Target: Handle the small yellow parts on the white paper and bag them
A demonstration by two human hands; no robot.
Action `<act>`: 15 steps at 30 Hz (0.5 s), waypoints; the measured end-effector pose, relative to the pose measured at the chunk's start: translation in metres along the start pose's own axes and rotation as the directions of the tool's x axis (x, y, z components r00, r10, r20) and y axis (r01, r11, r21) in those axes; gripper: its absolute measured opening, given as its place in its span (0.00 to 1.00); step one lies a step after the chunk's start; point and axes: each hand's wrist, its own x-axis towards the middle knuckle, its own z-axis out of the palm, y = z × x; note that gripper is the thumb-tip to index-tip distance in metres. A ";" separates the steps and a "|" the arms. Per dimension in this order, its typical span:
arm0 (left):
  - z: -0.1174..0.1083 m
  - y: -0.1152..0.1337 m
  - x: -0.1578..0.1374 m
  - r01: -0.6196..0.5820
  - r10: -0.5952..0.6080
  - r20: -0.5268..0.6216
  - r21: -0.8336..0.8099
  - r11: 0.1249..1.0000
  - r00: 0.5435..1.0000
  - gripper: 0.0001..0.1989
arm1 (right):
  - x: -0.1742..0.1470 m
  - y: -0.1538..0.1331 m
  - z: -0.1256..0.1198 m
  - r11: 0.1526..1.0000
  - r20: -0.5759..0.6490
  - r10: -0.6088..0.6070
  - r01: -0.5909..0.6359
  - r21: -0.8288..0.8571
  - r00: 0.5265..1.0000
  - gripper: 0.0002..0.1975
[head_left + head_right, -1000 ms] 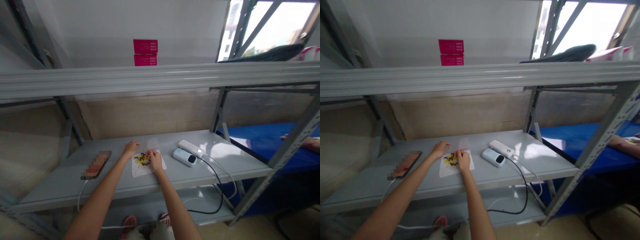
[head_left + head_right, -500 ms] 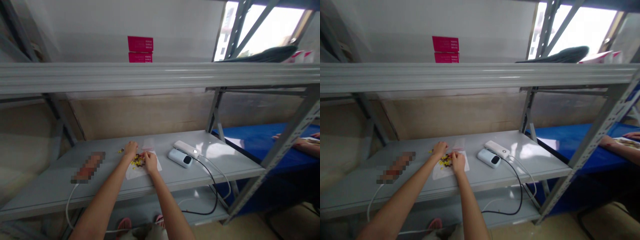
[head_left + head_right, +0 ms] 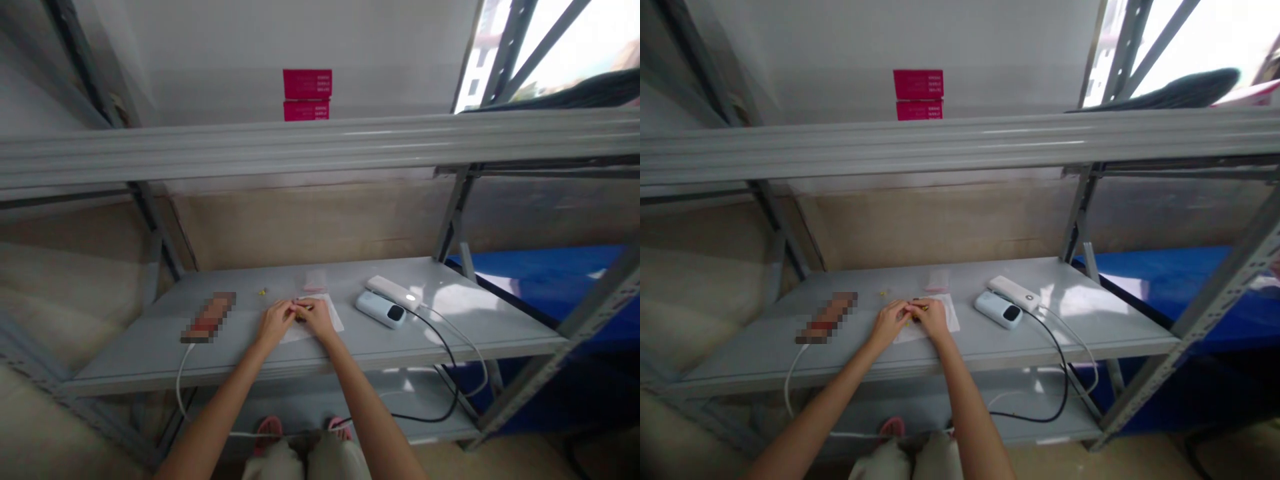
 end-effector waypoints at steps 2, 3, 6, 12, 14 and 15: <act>0.001 -0.001 -0.004 0.017 -0.017 -0.004 -0.002 1.000 1.000 0.06 | 0.000 0.002 0.001 0.999 0.041 0.006 -0.008 0.046 0.999 0.15; 0.001 -0.002 -0.005 0.020 -0.020 -0.009 -0.008 1.000 1.000 0.06 | 0.000 0.003 0.001 0.997 0.049 0.012 -0.015 0.070 0.999 0.16; 0.000 -0.005 -0.003 0.006 -0.007 -0.027 -0.039 0.999 1.000 0.07 | 0.001 0.006 0.002 0.992 0.041 0.021 -0.026 0.124 0.999 0.18; 0.000 0.000 -0.004 0.019 -0.020 -0.048 -0.019 1.000 0.999 0.10 | 0.001 0.005 -0.001 0.998 0.068 -0.037 0.033 0.051 0.997 0.21; -0.001 0.003 -0.006 0.042 -0.040 -0.068 0.034 0.999 0.997 0.10 | 0.000 0.002 -0.002 0.998 0.070 -0.040 0.044 -0.055 0.997 0.21; -0.001 0.004 -0.006 0.074 -0.068 -0.097 0.063 0.995 0.993 0.09 | -0.001 0.001 -0.003 0.993 0.060 -0.032 0.038 -0.110 0.998 0.21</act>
